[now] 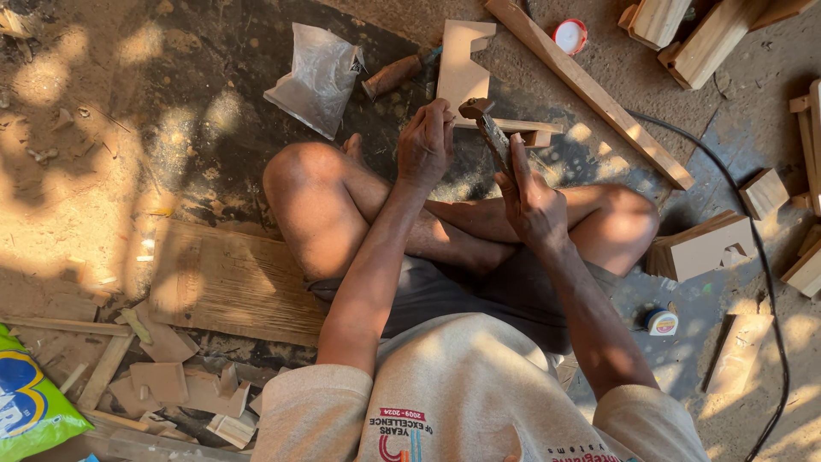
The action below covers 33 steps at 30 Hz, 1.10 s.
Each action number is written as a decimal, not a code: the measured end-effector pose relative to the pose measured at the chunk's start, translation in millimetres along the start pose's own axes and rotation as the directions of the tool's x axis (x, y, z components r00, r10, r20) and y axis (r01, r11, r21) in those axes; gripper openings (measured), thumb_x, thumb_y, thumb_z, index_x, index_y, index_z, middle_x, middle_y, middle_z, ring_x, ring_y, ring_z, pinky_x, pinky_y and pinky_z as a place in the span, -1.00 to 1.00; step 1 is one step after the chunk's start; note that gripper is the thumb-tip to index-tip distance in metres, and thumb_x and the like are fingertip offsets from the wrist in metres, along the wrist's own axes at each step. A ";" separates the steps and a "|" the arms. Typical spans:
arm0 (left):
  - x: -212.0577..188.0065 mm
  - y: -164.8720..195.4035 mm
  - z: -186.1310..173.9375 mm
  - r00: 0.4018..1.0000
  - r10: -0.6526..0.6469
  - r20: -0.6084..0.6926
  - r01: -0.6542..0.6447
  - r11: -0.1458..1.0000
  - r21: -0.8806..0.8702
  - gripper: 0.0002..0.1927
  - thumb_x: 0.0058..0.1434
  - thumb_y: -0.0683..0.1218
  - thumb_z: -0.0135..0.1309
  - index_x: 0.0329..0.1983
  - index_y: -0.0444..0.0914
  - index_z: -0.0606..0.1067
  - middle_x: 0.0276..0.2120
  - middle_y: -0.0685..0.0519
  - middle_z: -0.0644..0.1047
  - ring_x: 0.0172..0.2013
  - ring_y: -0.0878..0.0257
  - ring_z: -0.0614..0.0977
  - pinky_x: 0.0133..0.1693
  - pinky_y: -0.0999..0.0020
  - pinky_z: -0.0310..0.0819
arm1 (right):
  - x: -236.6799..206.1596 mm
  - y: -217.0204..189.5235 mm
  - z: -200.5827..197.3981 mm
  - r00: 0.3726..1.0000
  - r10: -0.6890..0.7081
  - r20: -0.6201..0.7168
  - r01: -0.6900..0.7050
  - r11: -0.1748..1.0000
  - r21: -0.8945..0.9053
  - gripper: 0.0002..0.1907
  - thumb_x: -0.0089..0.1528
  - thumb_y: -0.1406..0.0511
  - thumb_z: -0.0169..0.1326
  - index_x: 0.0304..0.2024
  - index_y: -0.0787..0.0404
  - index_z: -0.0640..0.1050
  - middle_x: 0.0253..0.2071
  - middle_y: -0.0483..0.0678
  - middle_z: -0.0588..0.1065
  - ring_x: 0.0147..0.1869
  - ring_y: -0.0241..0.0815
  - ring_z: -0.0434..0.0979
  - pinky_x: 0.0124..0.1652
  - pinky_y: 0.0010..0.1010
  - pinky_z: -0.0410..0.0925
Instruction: The person sits cross-legged on the floor assembling small cut wooden pieces. They hold a shaped wood piece against a slat, position nails, and drive the nails in with a hammer, working on piece after piece among scattered wood scraps.
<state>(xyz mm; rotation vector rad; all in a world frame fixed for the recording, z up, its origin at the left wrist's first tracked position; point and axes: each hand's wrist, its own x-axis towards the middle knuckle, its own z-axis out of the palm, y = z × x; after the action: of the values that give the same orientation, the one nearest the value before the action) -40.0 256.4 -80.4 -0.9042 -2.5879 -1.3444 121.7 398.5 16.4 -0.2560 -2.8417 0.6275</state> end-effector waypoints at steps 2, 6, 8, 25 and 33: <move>-0.2 0.7 -0.3 1.000 -0.019 0.001 0.019 0.999 -0.027 -0.69 0.40 -0.20 0.09 0.14 -0.27 0.31 -0.14 -0.12 0.59 -0.14 0.01 0.71 -0.17 0.13 0.64 | 5.1 -4.1 -3.7 1.000 0.002 0.002 -0.002 0.999 -0.032 -0.34 0.46 0.22 0.12 0.54 0.13 0.18 -0.17 0.13 0.60 -0.30 0.07 0.64 -0.40 -0.16 0.46; 0.6 0.6 -0.6 1.000 -0.013 0.010 0.013 1.000 -0.014 -0.68 0.38 -0.20 0.07 0.14 -0.28 0.31 -0.15 -0.13 0.59 -0.14 -0.01 0.70 -0.19 0.10 0.62 | 13.7 -8.0 -12.4 0.983 0.067 0.170 -0.051 0.994 -0.097 -0.34 0.44 0.19 0.15 0.53 0.05 0.23 -0.28 0.10 0.59 -0.34 0.08 0.62 -0.41 -0.14 0.45; -0.5 0.1 0.2 1.000 -0.003 -0.007 0.003 1.000 -0.005 -0.70 0.40 -0.19 0.08 0.14 -0.26 0.31 -0.15 -0.13 0.59 -0.13 0.01 0.70 -0.19 0.12 0.63 | 12.5 -10.1 -14.7 0.999 -0.045 -0.004 0.045 0.999 0.013 -0.35 0.47 0.23 0.11 0.55 0.06 0.19 -0.16 0.11 0.61 -0.26 0.04 0.65 -0.40 -0.21 0.47; 8.4 -2.2 2.7 0.999 -0.030 0.036 0.032 0.998 -0.054 -0.63 0.29 -0.25 0.19 0.06 -0.25 0.31 -0.18 -0.07 0.60 -0.11 0.05 0.69 -0.14 0.21 0.65 | 10.2 3.2 -11.2 0.999 0.004 0.033 -0.003 0.999 -0.042 -0.36 0.45 0.21 0.14 0.53 0.12 0.24 -0.25 0.06 0.59 -0.36 -0.04 0.63 -0.43 -0.22 0.45; 12.3 -1.1 -5.7 0.999 0.029 0.045 -0.032 0.998 0.060 -0.53 0.20 -0.20 0.27 0.08 -0.19 0.30 -0.27 0.17 0.63 -0.11 0.19 0.58 -0.01 0.13 0.27 | 5.5 11.3 -3.1 0.999 -0.014 0.032 0.015 1.000 -0.028 -0.35 0.45 0.19 0.15 0.54 0.06 0.24 -0.25 0.03 0.60 -0.38 -0.05 0.61 -0.44 -0.21 0.44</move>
<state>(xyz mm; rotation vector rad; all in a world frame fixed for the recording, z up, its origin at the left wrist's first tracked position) -51.7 257.2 -73.6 -0.9699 -2.6205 -1.2448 118.6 411.0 15.1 -0.2321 -2.8819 0.5945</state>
